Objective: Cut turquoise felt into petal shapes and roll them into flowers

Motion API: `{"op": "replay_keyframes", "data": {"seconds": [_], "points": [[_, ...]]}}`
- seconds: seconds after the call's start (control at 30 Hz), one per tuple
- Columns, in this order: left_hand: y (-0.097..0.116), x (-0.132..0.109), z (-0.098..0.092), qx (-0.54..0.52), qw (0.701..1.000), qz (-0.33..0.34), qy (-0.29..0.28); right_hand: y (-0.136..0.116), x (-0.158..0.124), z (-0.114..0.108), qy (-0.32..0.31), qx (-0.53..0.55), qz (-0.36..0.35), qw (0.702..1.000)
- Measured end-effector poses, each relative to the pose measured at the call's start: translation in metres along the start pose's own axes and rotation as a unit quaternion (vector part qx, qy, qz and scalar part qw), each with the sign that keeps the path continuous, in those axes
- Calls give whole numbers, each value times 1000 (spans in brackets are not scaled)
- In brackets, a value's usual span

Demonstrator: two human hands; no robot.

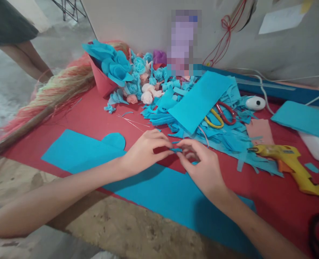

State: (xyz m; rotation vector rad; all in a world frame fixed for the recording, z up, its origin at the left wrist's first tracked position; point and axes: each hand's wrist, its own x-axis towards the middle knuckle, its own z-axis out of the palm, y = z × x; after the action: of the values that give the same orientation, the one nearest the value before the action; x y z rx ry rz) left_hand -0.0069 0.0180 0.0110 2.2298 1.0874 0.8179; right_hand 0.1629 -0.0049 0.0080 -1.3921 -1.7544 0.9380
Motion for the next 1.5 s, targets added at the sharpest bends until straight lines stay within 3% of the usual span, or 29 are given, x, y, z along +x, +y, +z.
{"op": "replay_keyframes", "data": {"seconds": [0.13, 0.47, 1.2, 1.5], "points": [[-9, -2, 1, 62, 997, 35, -29, 4, 0, 3, -33, -7, 13, 999], [-9, -5, 3, 125, 991, 7, -57, 5, 1, 3, -72, -7, 28, 997], [0, -3, 1, 68, 996, -14, -56, -4, 4, -5, -91, -71, -18, 993], [10, -3, -3, 71, 992, -22, -104, -15, 7, -15, -146, -127, -34, 980]]}}
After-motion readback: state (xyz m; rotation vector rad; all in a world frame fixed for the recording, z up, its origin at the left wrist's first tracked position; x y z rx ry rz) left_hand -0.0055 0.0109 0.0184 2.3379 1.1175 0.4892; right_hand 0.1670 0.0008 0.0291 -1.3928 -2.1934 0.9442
